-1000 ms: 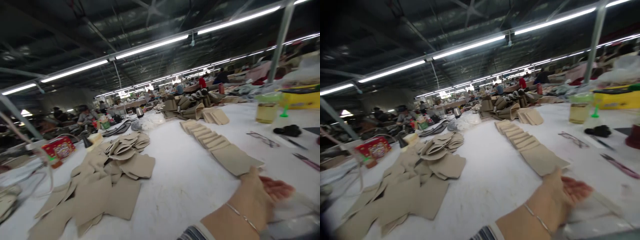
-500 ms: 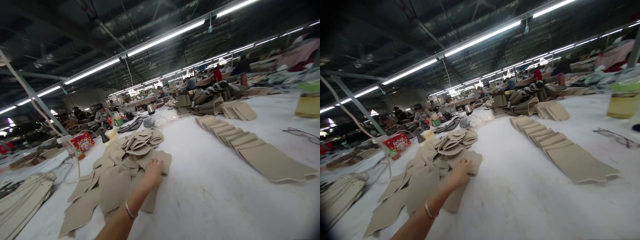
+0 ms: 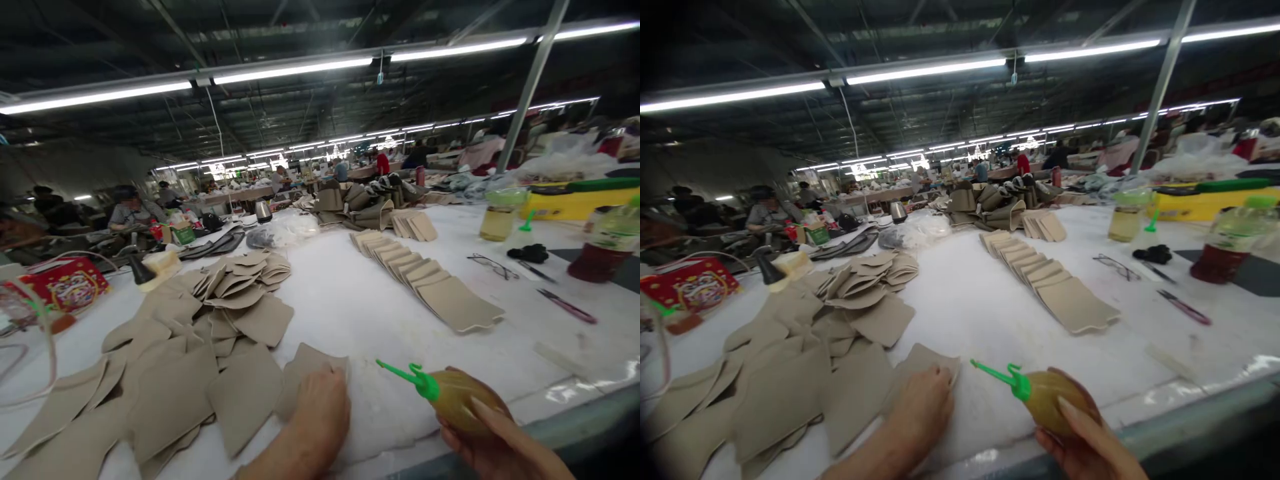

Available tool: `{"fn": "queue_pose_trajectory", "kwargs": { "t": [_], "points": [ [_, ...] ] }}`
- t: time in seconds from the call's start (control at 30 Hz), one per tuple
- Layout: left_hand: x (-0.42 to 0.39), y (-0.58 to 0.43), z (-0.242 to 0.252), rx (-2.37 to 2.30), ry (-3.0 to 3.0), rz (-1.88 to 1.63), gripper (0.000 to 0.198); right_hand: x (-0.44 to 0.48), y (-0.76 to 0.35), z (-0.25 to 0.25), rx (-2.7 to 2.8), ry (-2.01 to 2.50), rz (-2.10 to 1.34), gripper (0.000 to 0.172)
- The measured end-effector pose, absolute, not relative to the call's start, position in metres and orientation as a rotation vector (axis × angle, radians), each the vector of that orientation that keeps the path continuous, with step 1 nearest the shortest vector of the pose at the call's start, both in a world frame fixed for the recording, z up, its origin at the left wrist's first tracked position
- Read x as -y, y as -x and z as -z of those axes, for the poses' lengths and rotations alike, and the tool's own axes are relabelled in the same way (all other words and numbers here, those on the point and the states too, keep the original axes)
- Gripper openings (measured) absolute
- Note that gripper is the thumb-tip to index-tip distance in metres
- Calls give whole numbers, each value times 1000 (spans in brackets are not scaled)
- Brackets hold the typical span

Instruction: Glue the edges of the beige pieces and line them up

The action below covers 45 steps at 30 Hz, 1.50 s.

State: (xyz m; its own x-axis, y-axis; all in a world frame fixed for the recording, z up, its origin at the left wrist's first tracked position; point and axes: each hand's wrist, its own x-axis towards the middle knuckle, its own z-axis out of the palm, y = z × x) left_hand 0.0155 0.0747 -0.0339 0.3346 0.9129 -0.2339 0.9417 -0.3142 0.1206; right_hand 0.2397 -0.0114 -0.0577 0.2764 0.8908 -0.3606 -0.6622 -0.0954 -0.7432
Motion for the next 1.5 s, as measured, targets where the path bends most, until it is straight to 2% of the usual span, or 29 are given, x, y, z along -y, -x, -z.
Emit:
{"fn": "queue_pose_trajectory", "kwargs": {
  "t": [0.1, 0.2, 0.33, 0.47, 0.57, 0.67, 0.8, 0.97, 1.1, 1.3, 1.5],
  "points": [
    [-57, -17, 34, -1716, -2280, 80, 26, 7, -235, 45, 358, 1084, -1351, 72],
    [-55, -6, 36, -1788, -2228, 66, 29, 3, -234, 41, 478, 1155, -1271, 67],
    [-57, 4, 37, -1749, -2203, 40, 30, -4, -237, 45, 732, 1317, -1114, 71],
    [-59, -1, 30, -1735, -2189, 76, 32, -9, -243, 47, 906, 1377, -1006, 68],
    [-61, -8, 24, -1737, -2185, 138, 34, -12, -244, 41, 949, 1380, -914, 74],
    [-64, -15, 21, -1740, -2211, 173, 35, -12, -241, 33, 935, 1355, -965, 77],
    [-68, -24, 22, -1732, -2247, 191, 36, -12, -239, 35, 909, 1341, -963, 70],
    [-74, -24, 23, -1648, -2361, 237, 28, -12, -246, 45, 1055, 1425, -752, 70],
    [-82, -11, 22, -1575, -2422, 197, 29, -11, -236, 36, 1179, 1484, -641, 62],
    [-85, 1, 26, -1482, -2407, 103, 49, -16, -221, 35, 1364, 1426, -519, 49],
    [-84, 4, 36, -1437, -2417, 17, 54, -31, -231, 46, 1656, 1362, -353, 47]
  ]
}}
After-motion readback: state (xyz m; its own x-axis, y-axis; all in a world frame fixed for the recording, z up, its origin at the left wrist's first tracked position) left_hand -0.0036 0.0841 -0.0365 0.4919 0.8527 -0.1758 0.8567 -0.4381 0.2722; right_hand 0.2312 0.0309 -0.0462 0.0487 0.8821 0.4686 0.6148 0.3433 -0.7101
